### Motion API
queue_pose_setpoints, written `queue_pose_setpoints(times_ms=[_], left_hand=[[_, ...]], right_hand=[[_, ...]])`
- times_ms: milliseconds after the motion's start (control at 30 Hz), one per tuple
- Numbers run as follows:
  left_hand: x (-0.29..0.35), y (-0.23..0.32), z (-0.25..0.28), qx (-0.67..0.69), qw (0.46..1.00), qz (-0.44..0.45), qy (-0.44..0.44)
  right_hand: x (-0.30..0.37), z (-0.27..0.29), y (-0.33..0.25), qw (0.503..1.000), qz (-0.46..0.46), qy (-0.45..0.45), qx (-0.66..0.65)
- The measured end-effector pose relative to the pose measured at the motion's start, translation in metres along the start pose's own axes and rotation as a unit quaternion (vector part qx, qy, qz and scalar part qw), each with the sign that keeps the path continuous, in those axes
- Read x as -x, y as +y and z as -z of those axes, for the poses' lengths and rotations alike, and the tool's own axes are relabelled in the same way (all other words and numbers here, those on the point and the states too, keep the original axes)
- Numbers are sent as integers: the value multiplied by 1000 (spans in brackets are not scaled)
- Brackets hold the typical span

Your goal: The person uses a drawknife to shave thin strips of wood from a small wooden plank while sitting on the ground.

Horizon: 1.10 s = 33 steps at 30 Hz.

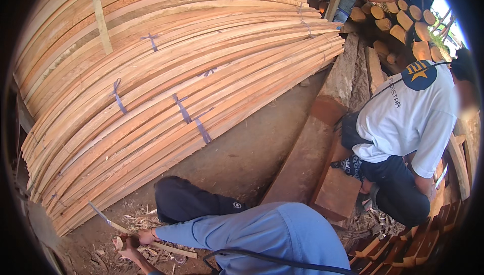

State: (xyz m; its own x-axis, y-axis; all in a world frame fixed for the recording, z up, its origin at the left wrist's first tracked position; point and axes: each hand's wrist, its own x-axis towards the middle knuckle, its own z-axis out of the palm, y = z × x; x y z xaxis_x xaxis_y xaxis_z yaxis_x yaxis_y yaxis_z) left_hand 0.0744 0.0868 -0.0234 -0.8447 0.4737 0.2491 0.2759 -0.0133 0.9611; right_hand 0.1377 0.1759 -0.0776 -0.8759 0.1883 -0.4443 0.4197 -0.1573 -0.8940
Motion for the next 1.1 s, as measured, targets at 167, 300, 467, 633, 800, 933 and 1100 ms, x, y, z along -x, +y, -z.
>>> queue_pose_setpoints(times_ms=[167,300,467,633,800,933,1100], left_hand=[[-7,1,3,-86,996,12,28],[-19,5,17,-51,991,-51,116],[-21,54,46,-59,981,-72,170],[-54,29,87,18,983,-94,156],[-66,2,113,-156,971,-147,108],[-64,-19,92,-77,982,-81,149],[-62,-20,84,-17,978,-28,205]], right_hand=[[26,1,-1,986,-85,9,-146],[23,1,30,984,-51,6,170],[68,-20,47,965,28,48,257],[90,-30,52,985,64,29,159],[60,-39,116,999,38,15,35],[-4,-71,180,988,83,114,62],[-38,-81,208,927,190,235,222]])
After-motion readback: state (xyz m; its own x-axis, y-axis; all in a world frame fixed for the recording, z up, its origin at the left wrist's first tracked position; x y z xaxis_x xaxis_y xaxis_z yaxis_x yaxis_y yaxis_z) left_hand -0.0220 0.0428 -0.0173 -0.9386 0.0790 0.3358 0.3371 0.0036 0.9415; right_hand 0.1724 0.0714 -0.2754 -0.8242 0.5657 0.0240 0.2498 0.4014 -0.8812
